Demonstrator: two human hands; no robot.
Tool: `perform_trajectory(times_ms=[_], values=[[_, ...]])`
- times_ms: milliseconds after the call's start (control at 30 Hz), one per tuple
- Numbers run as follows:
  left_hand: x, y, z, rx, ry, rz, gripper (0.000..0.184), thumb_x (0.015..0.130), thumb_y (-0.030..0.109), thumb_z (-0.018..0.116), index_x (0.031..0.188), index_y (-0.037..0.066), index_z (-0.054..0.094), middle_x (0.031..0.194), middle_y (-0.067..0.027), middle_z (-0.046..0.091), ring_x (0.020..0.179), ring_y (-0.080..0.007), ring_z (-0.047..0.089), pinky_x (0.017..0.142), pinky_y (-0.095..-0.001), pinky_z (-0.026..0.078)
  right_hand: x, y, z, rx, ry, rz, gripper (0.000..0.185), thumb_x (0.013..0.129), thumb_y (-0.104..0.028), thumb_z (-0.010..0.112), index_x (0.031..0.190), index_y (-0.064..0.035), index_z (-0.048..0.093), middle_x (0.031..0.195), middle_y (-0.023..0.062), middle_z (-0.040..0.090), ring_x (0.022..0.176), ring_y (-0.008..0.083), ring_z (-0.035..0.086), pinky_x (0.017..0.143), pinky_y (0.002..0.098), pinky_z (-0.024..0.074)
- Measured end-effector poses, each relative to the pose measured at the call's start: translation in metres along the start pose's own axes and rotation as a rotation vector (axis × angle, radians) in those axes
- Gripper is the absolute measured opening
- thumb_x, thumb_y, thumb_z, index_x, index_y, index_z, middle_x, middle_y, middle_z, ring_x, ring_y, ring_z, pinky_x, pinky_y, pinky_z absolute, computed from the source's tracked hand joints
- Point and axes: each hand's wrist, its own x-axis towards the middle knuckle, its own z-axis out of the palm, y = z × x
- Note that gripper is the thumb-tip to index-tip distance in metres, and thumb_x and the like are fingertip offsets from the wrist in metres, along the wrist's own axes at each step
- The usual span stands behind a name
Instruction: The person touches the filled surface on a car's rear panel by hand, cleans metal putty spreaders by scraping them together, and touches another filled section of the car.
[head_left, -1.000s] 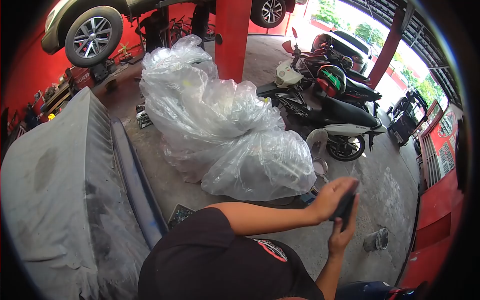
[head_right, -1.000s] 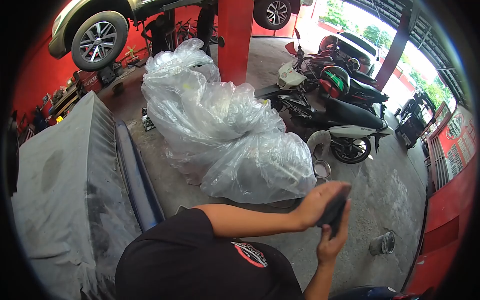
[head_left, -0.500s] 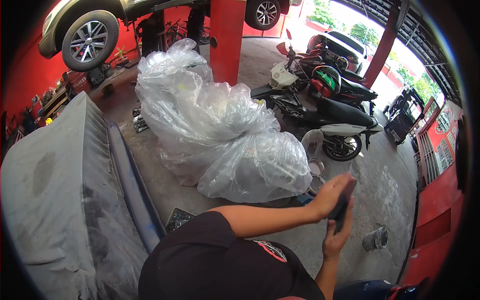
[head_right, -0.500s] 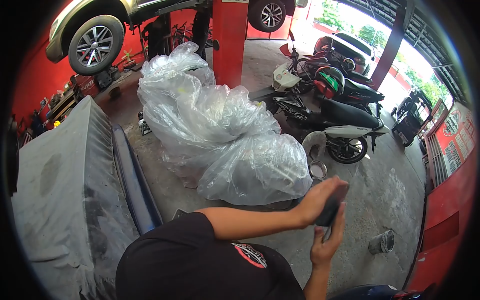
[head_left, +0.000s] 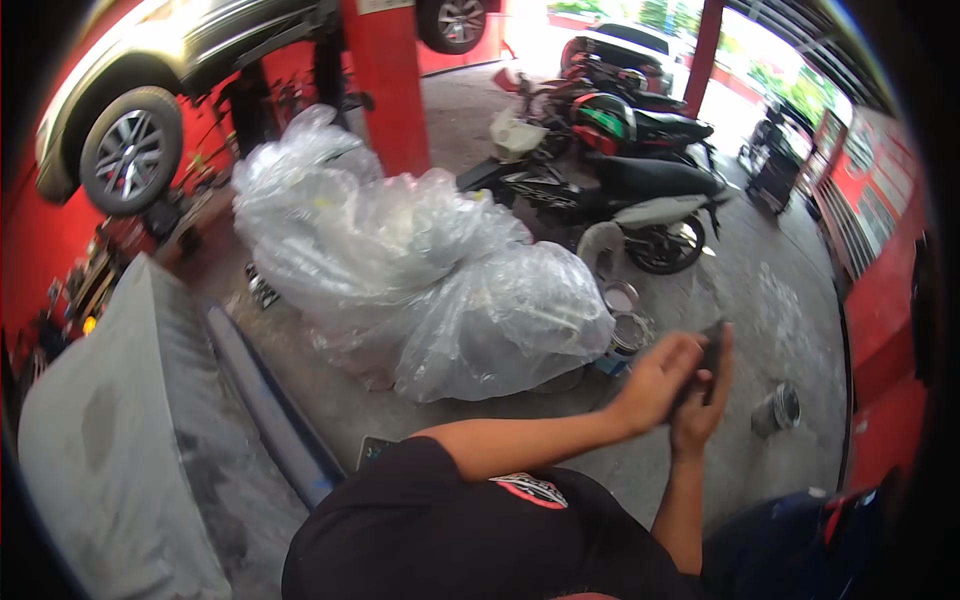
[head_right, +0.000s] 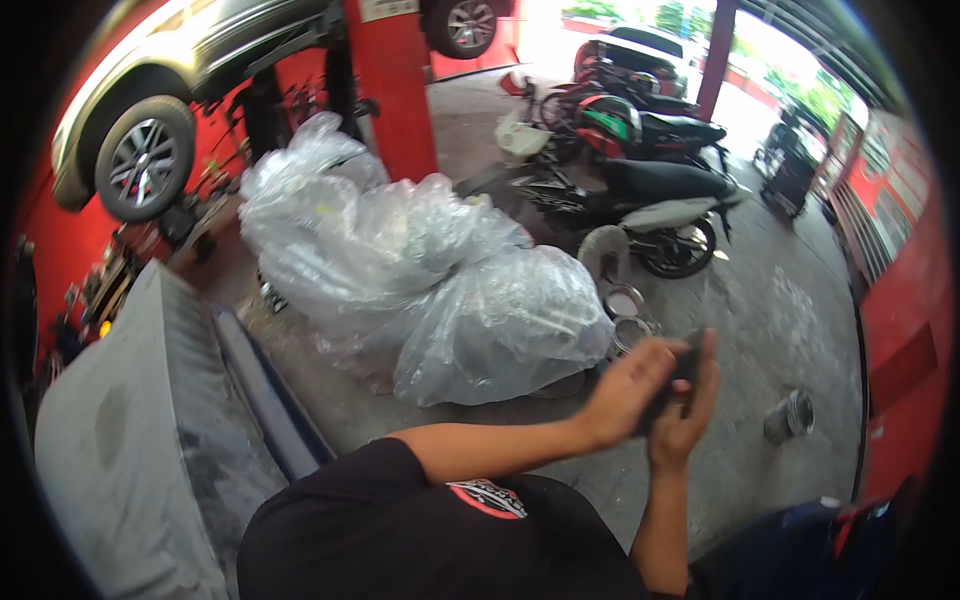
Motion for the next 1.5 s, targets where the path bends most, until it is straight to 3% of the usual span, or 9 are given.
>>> perform_trajectory(times_ms=[367, 533, 633, 800, 933, 1033, 1200, 1333, 1500], values=[[0.012, 0.013, -0.005, -0.475, 0.019, -0.441, 0.041, 0.107, 0.037, 0.049, 0.126, 0.002, 0.060, 0.114, -0.0081, 0.065, 0.103, -0.0130, 0.060, 0.093, -0.0283, 0.046, -0.032, -0.006, -0.012, 0.050, -0.061, 0.003, 0.055, 0.102, -0.014, 0.053, 0.154, -0.0017, 0.036, 0.142, 0.0209, 0.050, 0.130, 0.0380, 0.050, 0.109, 0.0393, 0.0386], [-0.011, -0.030, 0.023, -0.020, -0.048, -0.105, 0.043, 0.108, 0.036, 0.046, 0.128, 0.000, 0.059, 0.113, -0.0099, 0.066, 0.101, -0.0145, 0.064, 0.090, -0.0288, 0.050, -0.024, 0.022, -0.016, 0.066, 0.067, 0.064, 0.052, 0.104, -0.019, 0.053, 0.150, -0.0002, 0.041, 0.139, 0.0204, 0.052, 0.128, 0.0357, 0.052, 0.108, 0.0388, 0.0404], [0.014, -0.005, -0.002, -0.418, 0.024, -0.441, 0.042, 0.108, 0.034, 0.047, 0.128, -0.001, 0.060, 0.118, -0.0103, 0.064, 0.113, -0.0146, 0.056, 0.101, -0.0292, 0.041, -0.028, 0.000, -0.022, 0.124, -0.026, 0.049, 0.052, 0.104, -0.021, 0.053, 0.151, -0.0006, 0.041, 0.141, 0.0212, 0.052, 0.128, 0.0360, 0.053, 0.107, 0.0397, 0.0410], [-0.013, -0.029, 0.037, 0.064, -0.036, -0.088, 0.041, 0.109, 0.037, 0.043, 0.118, 0.001, 0.061, 0.106, -0.0077, 0.066, 0.096, -0.0142, 0.063, 0.085, -0.0304, 0.051, -0.013, 0.022, -0.024, 0.064, 0.117, 0.140, 0.052, 0.104, -0.023, 0.053, 0.152, -0.0039, 0.041, 0.142, 0.0212, 0.052, 0.128, 0.0355, 0.053, 0.107, 0.0408, 0.0411], [0.014, -0.006, -0.001, -0.413, 0.011, -0.520, 0.041, 0.109, 0.036, 0.044, 0.119, 0.000, 0.060, 0.120, -0.0119, 0.064, 0.113, -0.0150, 0.056, 0.102, -0.0301, 0.041, -0.038, -0.006, -0.021, 0.028, -0.109, 0.036, 0.053, 0.105, -0.028, 0.050, 0.152, -0.0045, 0.041, 0.146, 0.0207, 0.050, 0.135, 0.0356, 0.049, 0.110, 0.0393, 0.0384], [-0.013, -0.034, 0.022, 0.136, -0.057, -0.122, 0.042, 0.109, 0.037, 0.043, 0.121, 0.000, 0.060, 0.111, -0.0092, 0.065, 0.100, -0.0132, 0.061, 0.090, -0.0286, 0.049, -0.022, 0.016, -0.023, 0.156, 0.023, 0.243, 0.053, 0.106, -0.028, 0.050, 0.152, -0.0041, 0.040, 0.148, 0.0206, 0.049, 0.138, 0.0358, 0.047, 0.112, 0.0384, 0.0366], [0.015, -0.015, -0.007, -0.334, 0.035, -0.445, 0.040, 0.109, 0.035, 0.045, 0.124, 0.001, 0.060, 0.115, -0.0098, 0.064, 0.108, -0.0157, 0.057, 0.098, -0.0306, 0.044, -0.033, -0.002, -0.022, 0.129, -0.084, 0.124, 0.053, 0.106, -0.029, 0.049, 0.152, -0.0034, 0.040, 0.149, 0.0221, 0.049, 0.137, 0.0354, 0.049, 0.111, 0.0385, 0.0379], [-0.016, -0.031, 0.022, 0.057, -0.059, -0.174, 0.036, 0.108, 0.034, 0.047, 0.121, 0.004, 0.062, 0.109, -0.0073, 0.065, 0.098, -0.0146, 0.059, 0.090, -0.0299, 0.047, -0.023, 0.017, -0.020, 0.173, 0.043, 0.369, 0.054, 0.105, -0.027, 0.051, 0.152, -0.0021, 0.040, 0.149, 0.0226, 0.049, 0.137, 0.0356, 0.050, 0.112, 0.0392, 0.0374], [0.015, -0.037, -0.006, -0.221, 0.021, -0.367, 0.039, 0.107, 0.037, 0.048, 0.123, 0.004, 0.062, 0.109, -0.0076, 0.064, 0.101, -0.0136, 0.057, 0.092, -0.0287, 0.046, -0.042, 0.002, -0.021, 0.104, -0.058, 0.148, 0.052, 0.105, -0.023, 0.052, 0.151, -0.0011, 0.041, 0.149, 0.0225, 0.049, 0.139, 0.0360, 0.047, 0.111, 0.0387, 0.0381]])
